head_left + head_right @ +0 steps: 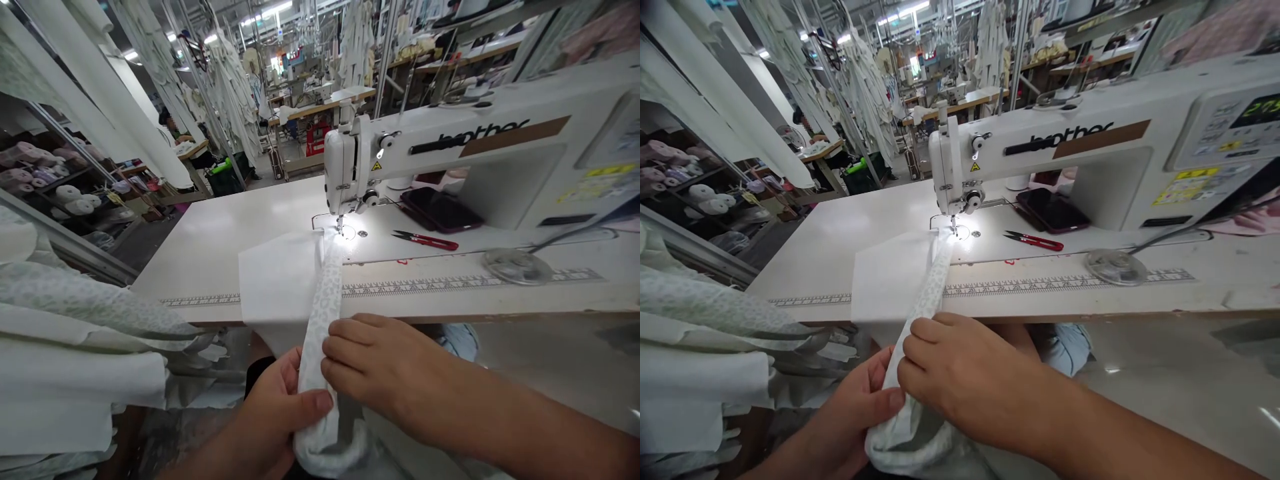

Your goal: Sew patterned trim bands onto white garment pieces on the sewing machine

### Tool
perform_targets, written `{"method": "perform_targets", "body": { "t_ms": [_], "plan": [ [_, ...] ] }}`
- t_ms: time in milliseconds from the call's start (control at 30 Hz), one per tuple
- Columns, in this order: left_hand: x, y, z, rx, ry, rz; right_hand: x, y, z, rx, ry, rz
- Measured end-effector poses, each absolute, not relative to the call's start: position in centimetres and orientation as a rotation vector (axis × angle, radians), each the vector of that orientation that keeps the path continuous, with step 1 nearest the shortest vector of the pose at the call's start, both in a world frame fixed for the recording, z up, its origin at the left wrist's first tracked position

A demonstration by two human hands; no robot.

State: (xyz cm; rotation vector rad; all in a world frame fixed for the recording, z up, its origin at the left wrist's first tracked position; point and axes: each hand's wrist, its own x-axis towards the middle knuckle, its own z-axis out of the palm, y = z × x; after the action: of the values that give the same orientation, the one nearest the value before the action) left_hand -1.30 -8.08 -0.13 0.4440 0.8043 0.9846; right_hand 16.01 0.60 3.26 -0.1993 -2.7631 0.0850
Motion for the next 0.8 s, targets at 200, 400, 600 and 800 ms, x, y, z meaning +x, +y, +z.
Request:
{"method": "perform_targets", "body": {
  "t_ms": [200,400,600,800],
  "plan": [
    [-1.9,-2.1,-0.3,1.31,1.331,0.948,21.0,-1.3,-1.5,-0.354,-2.542,-0.193],
    [-3.4,7.2,-2.5,2.226,1.642,0.414,22.2,-3.1,-8.3,-0.548,-2.358,-0.158],
    [-10.6,9.4,-2.2,2.358,1.763,0.123,19.3,-3.4,-8.3,-0.603,-2.26,-0.049],
    [-6.5,9.9,-1.1,2.443,1.855,0.244,21.1,-3.1,-7.0,-0.61,-2.357,-0.034]
  ]
}}
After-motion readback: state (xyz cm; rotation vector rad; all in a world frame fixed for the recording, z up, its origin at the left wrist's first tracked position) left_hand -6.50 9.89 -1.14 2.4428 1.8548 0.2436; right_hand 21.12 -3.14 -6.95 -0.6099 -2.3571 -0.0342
